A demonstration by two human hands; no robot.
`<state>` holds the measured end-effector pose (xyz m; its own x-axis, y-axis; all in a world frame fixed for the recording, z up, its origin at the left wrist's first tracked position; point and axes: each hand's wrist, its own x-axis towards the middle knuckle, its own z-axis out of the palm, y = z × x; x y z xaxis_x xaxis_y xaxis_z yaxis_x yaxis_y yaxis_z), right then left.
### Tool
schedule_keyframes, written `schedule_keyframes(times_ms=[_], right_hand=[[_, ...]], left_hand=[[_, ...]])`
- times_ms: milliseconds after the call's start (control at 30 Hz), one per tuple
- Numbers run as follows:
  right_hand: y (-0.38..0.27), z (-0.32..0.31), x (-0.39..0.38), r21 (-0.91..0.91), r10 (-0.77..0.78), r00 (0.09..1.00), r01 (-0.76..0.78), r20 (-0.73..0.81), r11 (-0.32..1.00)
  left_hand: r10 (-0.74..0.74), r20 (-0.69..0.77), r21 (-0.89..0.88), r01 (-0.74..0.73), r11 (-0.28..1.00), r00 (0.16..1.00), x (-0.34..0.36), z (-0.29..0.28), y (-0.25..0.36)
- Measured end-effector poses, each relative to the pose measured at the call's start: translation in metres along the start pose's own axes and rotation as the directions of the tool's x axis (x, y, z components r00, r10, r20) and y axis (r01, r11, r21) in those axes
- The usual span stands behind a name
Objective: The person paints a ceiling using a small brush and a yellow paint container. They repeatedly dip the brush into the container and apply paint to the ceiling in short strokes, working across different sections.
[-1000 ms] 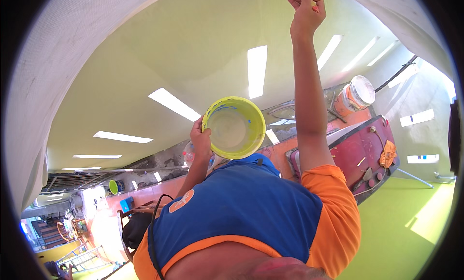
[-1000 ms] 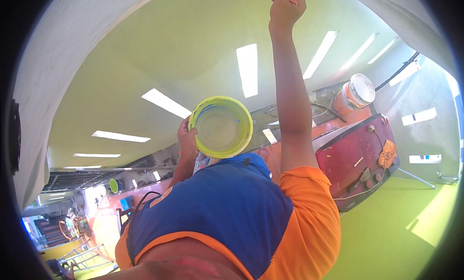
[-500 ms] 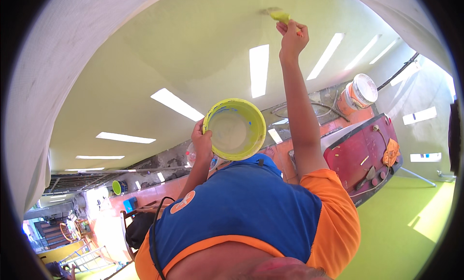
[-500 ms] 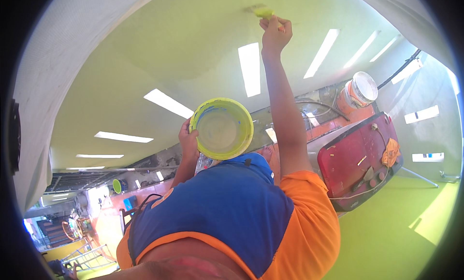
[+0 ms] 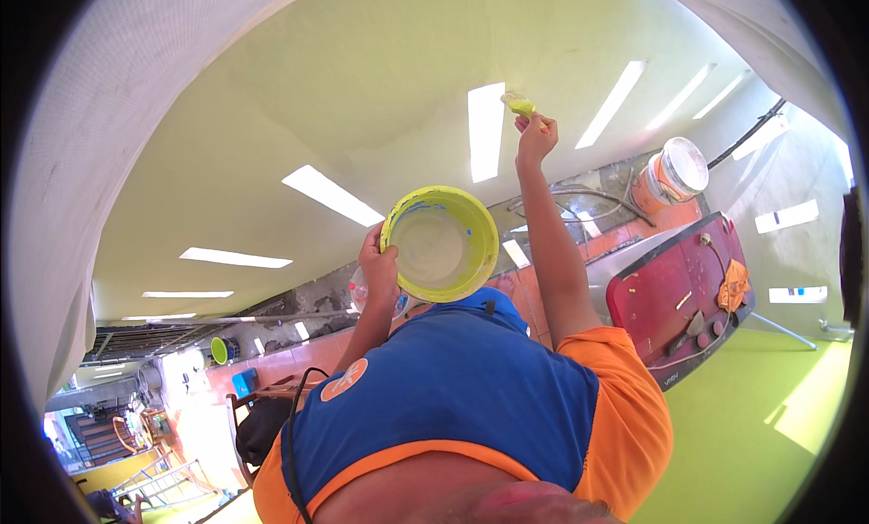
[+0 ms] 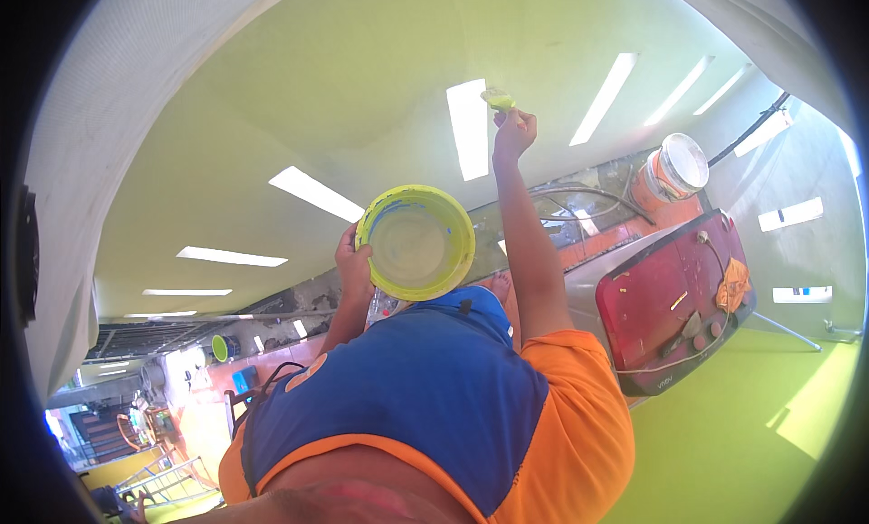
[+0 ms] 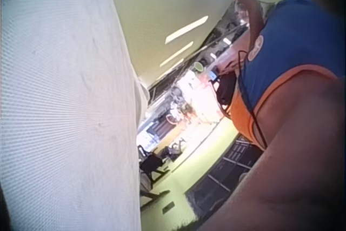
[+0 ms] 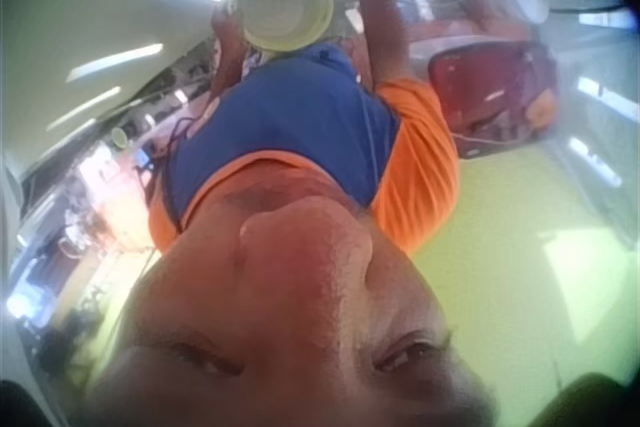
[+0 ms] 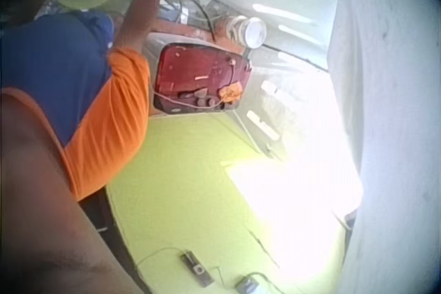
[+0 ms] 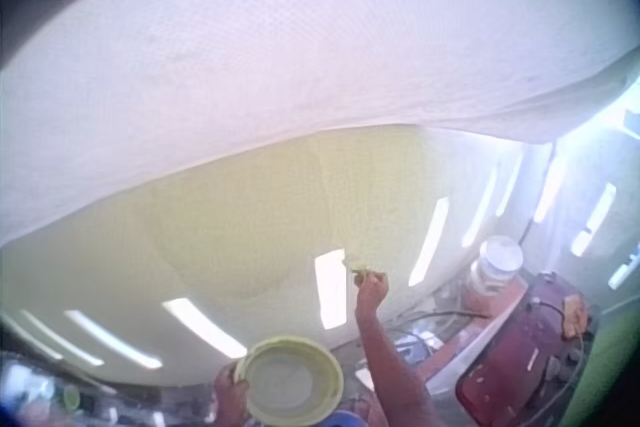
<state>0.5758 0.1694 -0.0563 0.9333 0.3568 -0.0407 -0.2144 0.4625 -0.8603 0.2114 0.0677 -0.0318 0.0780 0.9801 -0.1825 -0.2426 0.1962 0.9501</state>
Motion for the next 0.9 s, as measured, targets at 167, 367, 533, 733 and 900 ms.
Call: schedule_keyframes(times_ms=[167, 367, 533, 733, 900], right_hand=[[-0.019, 0.010, 0.030, -0.085, -0.046, 0.999, 0.047, 0.017, 0.995], [-0.118, 0.052, 0.040, 0.268, -0.370, 0.897, 0.305, 0.240, 0.914], [-0.073, 0.033, 0.036, 0.183, -0.203, 0.961, 0.170, 0.186, 0.968], [0.027, -0.032, 0.031, -0.163, 0.081, 0.996, -0.087, -0.044, 0.983], [-0.011, 0.000, 0.031, -0.006, 0.021, 0.995, -0.020, 0.096, 1.000]], left_hand=[[-0.008, 0.008, -0.008, 0.008, 1.000, 1.000, 0.000, -0.002, -0.001], [-0.012, -0.006, 0.021, 0.013, 1.000, 1.000, 0.000, -0.002, -0.002], [-0.002, -0.003, 0.078, 0.003, 0.997, 1.000, -0.003, -0.003, -0.004], [-0.004, -0.002, 0.025, 0.004, 1.000, 1.000, -0.003, -0.005, -0.008], [0.013, -0.020, 0.110, -0.010, 0.994, 1.000, -0.003, -0.004, -0.008]])
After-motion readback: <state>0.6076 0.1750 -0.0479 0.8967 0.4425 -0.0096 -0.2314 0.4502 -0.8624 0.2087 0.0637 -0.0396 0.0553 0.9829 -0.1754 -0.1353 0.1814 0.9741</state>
